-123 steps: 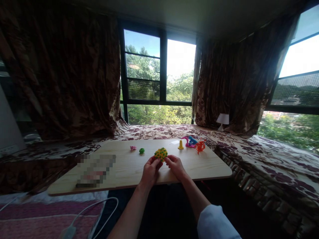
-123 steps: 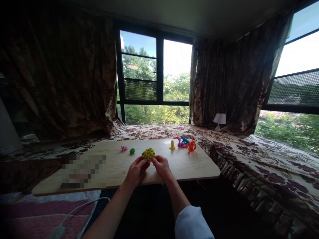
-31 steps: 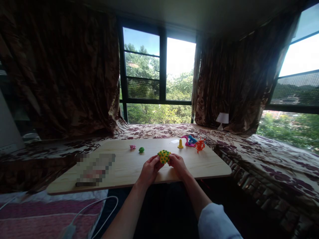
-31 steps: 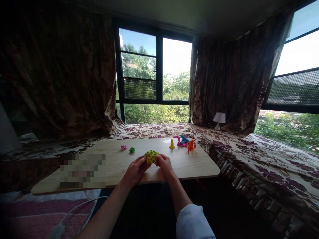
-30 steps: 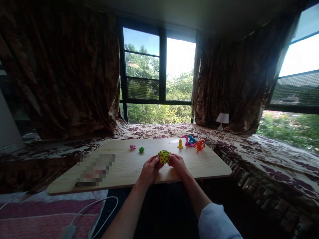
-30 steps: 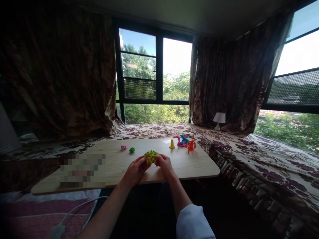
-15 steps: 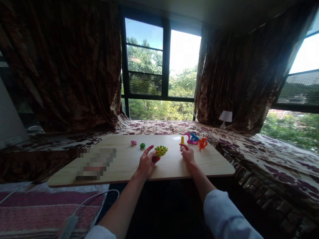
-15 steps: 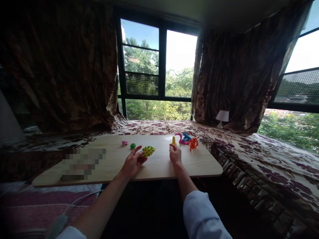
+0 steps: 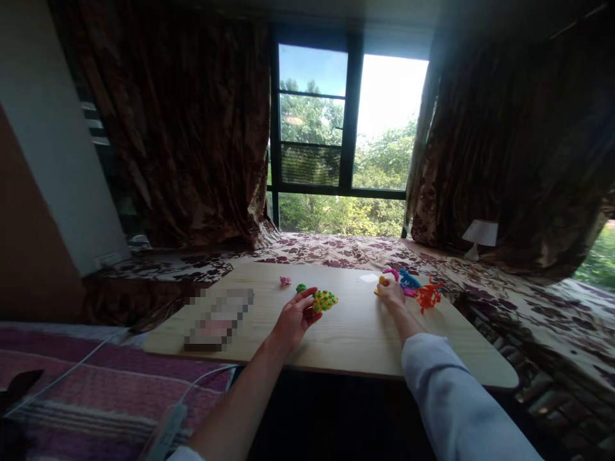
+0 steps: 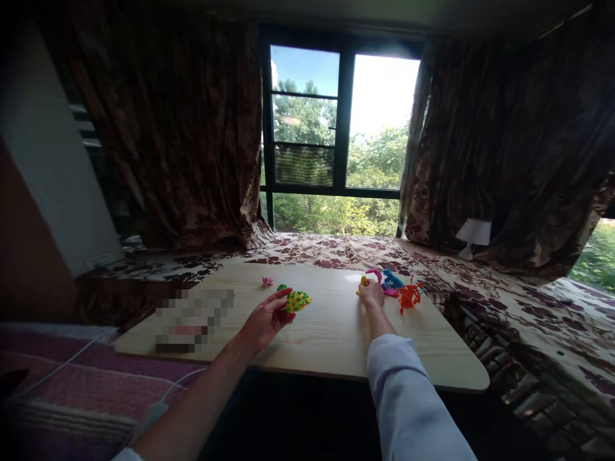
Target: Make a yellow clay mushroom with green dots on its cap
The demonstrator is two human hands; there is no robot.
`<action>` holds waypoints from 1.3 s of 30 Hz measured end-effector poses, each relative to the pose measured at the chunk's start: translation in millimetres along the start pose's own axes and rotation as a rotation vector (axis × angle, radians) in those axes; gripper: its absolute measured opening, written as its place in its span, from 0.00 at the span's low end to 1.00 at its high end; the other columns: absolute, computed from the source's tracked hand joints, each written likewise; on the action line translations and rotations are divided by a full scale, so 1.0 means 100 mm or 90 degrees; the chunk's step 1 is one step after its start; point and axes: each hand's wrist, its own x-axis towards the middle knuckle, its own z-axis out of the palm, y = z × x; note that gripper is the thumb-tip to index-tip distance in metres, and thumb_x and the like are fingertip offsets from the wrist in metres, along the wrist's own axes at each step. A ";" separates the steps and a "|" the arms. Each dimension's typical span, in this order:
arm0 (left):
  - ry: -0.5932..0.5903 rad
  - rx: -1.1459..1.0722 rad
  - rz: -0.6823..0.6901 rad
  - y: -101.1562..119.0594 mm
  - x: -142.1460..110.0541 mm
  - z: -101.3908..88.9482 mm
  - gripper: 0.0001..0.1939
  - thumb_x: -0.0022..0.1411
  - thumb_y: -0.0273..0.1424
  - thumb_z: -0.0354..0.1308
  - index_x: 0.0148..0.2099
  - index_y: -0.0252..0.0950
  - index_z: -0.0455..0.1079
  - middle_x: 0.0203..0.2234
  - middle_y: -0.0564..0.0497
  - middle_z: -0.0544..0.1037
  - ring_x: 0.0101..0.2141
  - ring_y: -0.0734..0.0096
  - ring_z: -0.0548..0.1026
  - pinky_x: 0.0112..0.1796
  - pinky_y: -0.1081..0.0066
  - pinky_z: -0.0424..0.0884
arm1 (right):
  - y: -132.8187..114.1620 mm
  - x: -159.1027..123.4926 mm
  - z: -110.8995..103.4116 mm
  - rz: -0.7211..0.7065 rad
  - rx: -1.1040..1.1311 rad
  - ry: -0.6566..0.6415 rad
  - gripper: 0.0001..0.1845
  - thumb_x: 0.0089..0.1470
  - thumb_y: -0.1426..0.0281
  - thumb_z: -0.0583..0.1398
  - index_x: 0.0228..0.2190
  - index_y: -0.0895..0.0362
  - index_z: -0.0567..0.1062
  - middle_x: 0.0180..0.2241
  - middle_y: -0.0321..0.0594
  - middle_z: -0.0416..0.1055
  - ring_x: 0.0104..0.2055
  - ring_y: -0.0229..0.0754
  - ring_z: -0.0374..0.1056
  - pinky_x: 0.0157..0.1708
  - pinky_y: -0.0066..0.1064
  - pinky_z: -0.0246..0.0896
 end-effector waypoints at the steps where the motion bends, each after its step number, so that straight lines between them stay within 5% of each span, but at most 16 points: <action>1: 0.000 -0.003 0.000 0.03 0.00 -0.01 0.15 0.51 0.22 0.54 0.44 0.33 0.68 0.31 0.44 0.76 0.27 0.71 0.75 0.29 0.70 0.72 | -0.04 -0.02 0.00 -0.005 0.022 -0.013 0.14 0.55 0.67 0.55 0.42 0.60 0.68 0.42 0.44 0.66 0.40 0.42 0.66 0.38 0.37 0.63; 5: 0.016 -0.024 0.006 0.00 0.11 0.05 0.17 0.48 0.16 0.51 0.41 0.33 0.68 0.28 0.48 0.76 0.29 0.74 0.74 0.35 0.69 0.71 | -0.20 -0.35 -0.02 -0.057 0.155 -0.067 0.16 0.52 0.62 0.54 0.32 0.62 0.74 0.30 0.43 0.72 0.34 0.44 0.68 0.30 0.29 0.61; 9: 0.084 -0.015 0.000 -0.09 0.23 0.17 0.11 0.47 0.18 0.55 0.35 0.33 0.68 0.23 0.52 0.74 0.25 0.76 0.73 0.32 0.71 0.71 | -0.33 -0.90 -0.03 -0.126 0.249 -0.124 0.20 0.54 0.59 0.49 0.35 0.60 0.73 0.31 0.40 0.74 0.33 0.40 0.69 0.29 0.26 0.60; 13: 0.181 0.050 0.039 0.02 0.18 0.13 0.10 0.44 0.25 0.61 0.32 0.33 0.67 0.17 0.56 0.71 0.19 0.78 0.69 0.24 0.74 0.69 | -0.46 -1.28 0.03 -0.166 0.257 -0.140 0.14 0.51 0.64 0.53 0.35 0.57 0.74 0.32 0.38 0.74 0.35 0.39 0.68 0.34 0.26 0.60; 18: 0.294 0.139 0.109 0.19 -0.01 -0.02 0.15 0.38 0.32 0.65 0.32 0.34 0.69 0.13 0.59 0.65 0.14 0.82 0.62 0.19 0.76 0.64 | -0.56 -1.37 0.08 -0.173 0.178 -0.132 0.08 0.45 0.70 0.58 0.31 0.55 0.75 0.31 0.38 0.74 0.37 0.42 0.67 0.38 0.29 0.57; 23: 0.386 0.168 0.155 0.18 -0.10 -0.18 0.15 0.36 0.33 0.65 0.30 0.34 0.71 0.15 0.58 0.66 0.17 0.81 0.62 0.18 0.78 0.62 | -0.75 -1.42 -0.10 -0.231 0.077 -0.092 0.23 0.45 0.71 0.59 0.46 0.56 0.68 0.45 0.44 0.68 0.47 0.46 0.61 0.45 0.32 0.53; 25: 0.406 0.159 0.161 0.21 -0.13 -0.26 0.14 0.37 0.33 0.65 0.30 0.34 0.70 0.18 0.56 0.69 0.19 0.80 0.65 0.19 0.78 0.62 | -0.92 -1.46 -0.12 -0.299 -0.018 -0.103 0.20 0.52 0.73 0.53 0.48 0.55 0.66 0.48 0.44 0.65 0.49 0.44 0.61 0.47 0.31 0.52; 29: 0.408 0.120 0.145 0.28 -0.21 -0.41 0.14 0.39 0.35 0.64 0.32 0.35 0.69 0.22 0.54 0.71 0.20 0.79 0.68 0.20 0.77 0.64 | -1.34 -1.50 0.13 -0.313 -0.159 -0.254 0.09 0.52 0.75 0.55 0.33 0.59 0.75 0.35 0.47 0.72 0.41 0.47 0.67 0.40 0.33 0.58; 32: 0.390 0.092 0.137 0.29 -0.26 -0.48 0.14 0.41 0.34 0.63 0.32 0.35 0.68 0.21 0.55 0.71 0.18 0.80 0.68 0.19 0.77 0.64 | -1.55 -1.51 0.38 -0.291 -0.202 -0.300 0.10 0.54 0.70 0.56 0.39 0.60 0.71 0.40 0.46 0.68 0.40 0.44 0.66 0.38 0.36 0.62; 35: 0.380 0.069 0.137 0.24 -0.27 -0.51 0.12 0.43 0.34 0.62 0.32 0.35 0.67 0.20 0.55 0.71 0.17 0.81 0.68 0.19 0.78 0.64 | -1.57 -1.56 0.49 -0.283 -0.224 -0.313 0.13 0.56 0.67 0.54 0.43 0.58 0.67 0.43 0.43 0.65 0.41 0.41 0.65 0.39 0.37 0.63; 39: 0.363 0.059 0.138 0.12 -0.24 -0.45 0.09 0.50 0.34 0.57 0.33 0.35 0.65 0.17 0.54 0.71 0.15 0.78 0.68 0.18 0.75 0.65 | -1.34 -1.66 0.41 -0.279 -0.230 -0.296 0.10 0.54 0.76 0.52 0.35 0.62 0.73 0.37 0.52 0.70 0.41 0.48 0.67 0.38 0.37 0.59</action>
